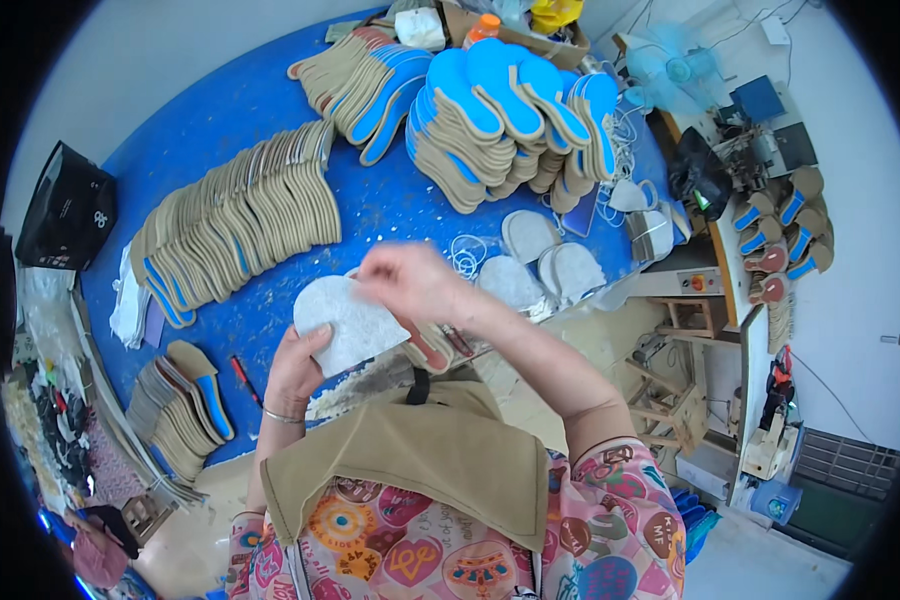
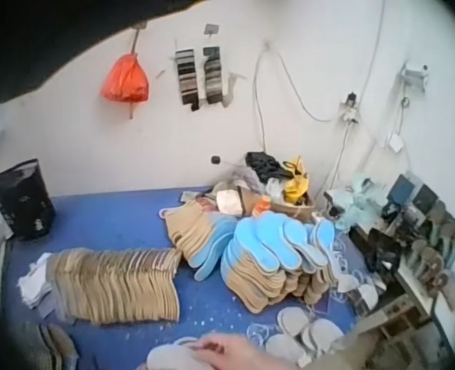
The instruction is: The person assembles shoe soles by taking soles and fabric covers from stacks on the table and wrapping the fabric covers around the soles by hand.
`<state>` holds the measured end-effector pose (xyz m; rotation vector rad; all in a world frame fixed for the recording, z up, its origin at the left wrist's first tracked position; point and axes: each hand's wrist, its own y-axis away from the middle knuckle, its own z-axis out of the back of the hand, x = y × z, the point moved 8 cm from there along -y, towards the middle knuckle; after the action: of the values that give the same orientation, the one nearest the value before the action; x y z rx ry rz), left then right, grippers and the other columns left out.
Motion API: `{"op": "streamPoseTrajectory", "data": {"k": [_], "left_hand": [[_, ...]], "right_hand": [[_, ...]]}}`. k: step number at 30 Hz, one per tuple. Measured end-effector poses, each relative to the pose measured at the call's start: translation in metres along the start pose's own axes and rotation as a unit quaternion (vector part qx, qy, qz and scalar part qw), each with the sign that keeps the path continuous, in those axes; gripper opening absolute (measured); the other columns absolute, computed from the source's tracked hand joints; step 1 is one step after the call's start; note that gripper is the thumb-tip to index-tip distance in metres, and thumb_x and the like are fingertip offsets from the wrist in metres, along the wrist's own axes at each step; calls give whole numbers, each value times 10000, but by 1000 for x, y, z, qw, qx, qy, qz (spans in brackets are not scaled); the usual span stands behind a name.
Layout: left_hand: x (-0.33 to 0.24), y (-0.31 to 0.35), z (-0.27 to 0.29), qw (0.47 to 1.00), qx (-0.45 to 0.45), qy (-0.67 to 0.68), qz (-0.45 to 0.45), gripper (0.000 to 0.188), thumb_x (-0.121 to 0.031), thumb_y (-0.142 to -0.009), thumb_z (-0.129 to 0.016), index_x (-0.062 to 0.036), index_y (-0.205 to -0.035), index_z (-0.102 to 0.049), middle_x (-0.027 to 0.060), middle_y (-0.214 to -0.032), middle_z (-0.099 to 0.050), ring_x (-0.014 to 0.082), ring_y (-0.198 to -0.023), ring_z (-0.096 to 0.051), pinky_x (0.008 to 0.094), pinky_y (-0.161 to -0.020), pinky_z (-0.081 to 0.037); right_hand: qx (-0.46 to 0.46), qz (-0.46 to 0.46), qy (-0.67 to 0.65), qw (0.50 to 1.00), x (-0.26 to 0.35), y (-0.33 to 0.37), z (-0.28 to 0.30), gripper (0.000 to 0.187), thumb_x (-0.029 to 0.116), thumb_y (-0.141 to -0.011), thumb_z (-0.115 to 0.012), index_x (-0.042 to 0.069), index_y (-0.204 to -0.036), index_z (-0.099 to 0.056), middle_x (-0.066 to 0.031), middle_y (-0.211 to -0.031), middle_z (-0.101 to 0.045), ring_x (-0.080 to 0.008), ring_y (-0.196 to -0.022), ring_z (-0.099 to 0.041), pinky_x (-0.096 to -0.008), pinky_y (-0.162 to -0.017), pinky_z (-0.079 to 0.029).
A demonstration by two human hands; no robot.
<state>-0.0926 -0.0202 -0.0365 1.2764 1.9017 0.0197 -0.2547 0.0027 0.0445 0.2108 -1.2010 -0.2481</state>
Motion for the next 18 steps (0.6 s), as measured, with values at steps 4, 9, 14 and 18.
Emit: {"op": "streamPoseTrajectory", "data": {"k": [4, 9, 14, 18], "left_hand": [[15, 7, 0, 978, 104, 172, 58, 491, -135, -824, -541, 41, -1246, -360, 155, -1090, -569, 279, -870, -613, 422, -651, -533], [3, 11, -3, 959, 39, 282, 17, 545, -222, -859, -476, -9, -1317, -271, 198, -1287, -408, 392, -1162, -421, 554, -895, -408], [-3, 11, 11, 967, 46, 248, -29, 548, -257, -889, -438, -19, -1338, -232, 195, -1345, -337, 400, -1223, -340, 569, -962, -327], [-13, 9, 17, 975, 15, 215, -50, 536, -303, -915, -403, -5, -1331, -245, 177, -1354, -333, 365, -1232, -343, 522, -993, -315]], "right_hand": [[-400, 132, 325, 847, 27, -23, 159, 192, 180, -738, -631, 46, -875, -616, -164, -866, -599, -326, -837, -566, -400, -734, -454], [-377, -99, 499, 774, -29, -74, 255, 377, 197, -754, -576, 60, -1104, -553, -183, -942, -606, -321, -913, -569, -399, -815, -442], [-428, -153, 409, 791, -52, -87, 265, 340, 110, -746, -508, 72, -1079, -567, -188, -925, -624, -325, -884, -597, -421, -752, -462], [-527, -26, 277, 803, -44, -73, 296, 247, 172, -752, -569, 58, -970, -594, -166, -892, -629, -266, -826, -609, -369, -725, -469]]}}
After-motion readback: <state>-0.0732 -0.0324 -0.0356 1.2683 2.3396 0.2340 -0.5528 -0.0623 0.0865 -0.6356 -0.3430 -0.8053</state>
